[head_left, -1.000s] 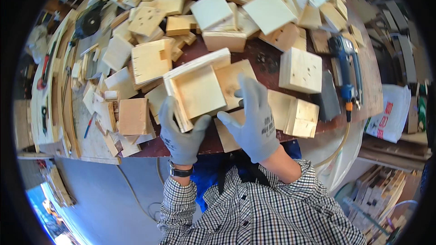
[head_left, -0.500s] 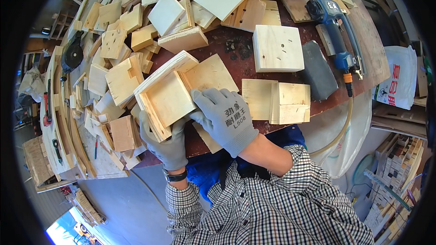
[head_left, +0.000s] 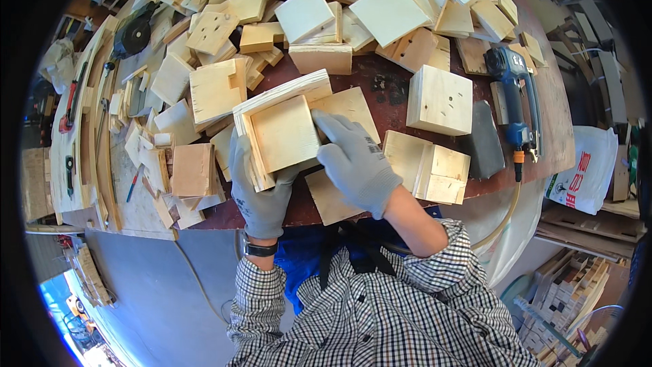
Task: The person assembles small wooden boxes by nailing pieces together with a nail gun, then smoothing edges with a sanding block. They handle multiple box components, aligning and fastening them on a cluttered workbench.
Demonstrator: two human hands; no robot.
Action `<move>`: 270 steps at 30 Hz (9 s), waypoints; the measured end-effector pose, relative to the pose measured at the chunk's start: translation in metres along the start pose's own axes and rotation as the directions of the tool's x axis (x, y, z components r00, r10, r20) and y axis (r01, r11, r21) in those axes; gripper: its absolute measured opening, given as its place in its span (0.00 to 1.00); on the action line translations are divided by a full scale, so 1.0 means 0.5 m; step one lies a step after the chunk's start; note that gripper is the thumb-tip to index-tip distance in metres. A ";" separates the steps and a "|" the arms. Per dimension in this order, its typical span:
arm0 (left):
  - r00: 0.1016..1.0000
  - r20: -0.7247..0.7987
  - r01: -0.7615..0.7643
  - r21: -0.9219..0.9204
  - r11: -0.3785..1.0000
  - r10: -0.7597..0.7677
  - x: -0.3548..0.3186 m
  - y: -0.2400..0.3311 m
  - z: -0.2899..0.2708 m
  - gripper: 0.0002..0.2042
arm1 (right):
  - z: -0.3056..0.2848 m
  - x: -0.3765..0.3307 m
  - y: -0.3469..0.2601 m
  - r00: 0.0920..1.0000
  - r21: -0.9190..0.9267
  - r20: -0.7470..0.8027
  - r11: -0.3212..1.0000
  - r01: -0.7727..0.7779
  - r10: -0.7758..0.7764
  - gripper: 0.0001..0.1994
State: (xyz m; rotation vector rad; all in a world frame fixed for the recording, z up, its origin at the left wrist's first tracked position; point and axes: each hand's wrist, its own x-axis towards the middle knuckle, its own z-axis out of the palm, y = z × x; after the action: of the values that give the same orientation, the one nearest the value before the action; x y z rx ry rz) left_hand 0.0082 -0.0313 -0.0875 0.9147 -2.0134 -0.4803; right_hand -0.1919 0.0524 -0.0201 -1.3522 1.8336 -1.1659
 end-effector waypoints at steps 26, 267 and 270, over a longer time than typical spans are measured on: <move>0.993 -0.105 -0.051 -0.006 0.999 0.050 0.015 0.021 0.012 0.44 | -0.104 -0.127 -0.077 0.898 -0.613 0.371 0.663 0.429 -0.238 0.33; 0.731 0.653 -0.557 0.403 0.726 0.198 0.196 0.182 -0.055 0.39 | -0.097 -0.044 -0.001 0.994 -0.626 0.093 0.780 0.016 0.054 0.16; 0.736 0.643 -0.548 0.380 0.745 0.212 0.199 0.183 -0.063 0.37 | -0.064 -0.030 0.012 1.000 -0.625 0.020 0.780 0.017 -0.006 0.17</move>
State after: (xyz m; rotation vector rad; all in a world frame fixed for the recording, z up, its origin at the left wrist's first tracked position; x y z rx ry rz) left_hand -0.0416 -0.0461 0.0413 0.6495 -2.9122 0.1294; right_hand -0.2166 0.0771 -0.0114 -1.7100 2.3171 -0.5360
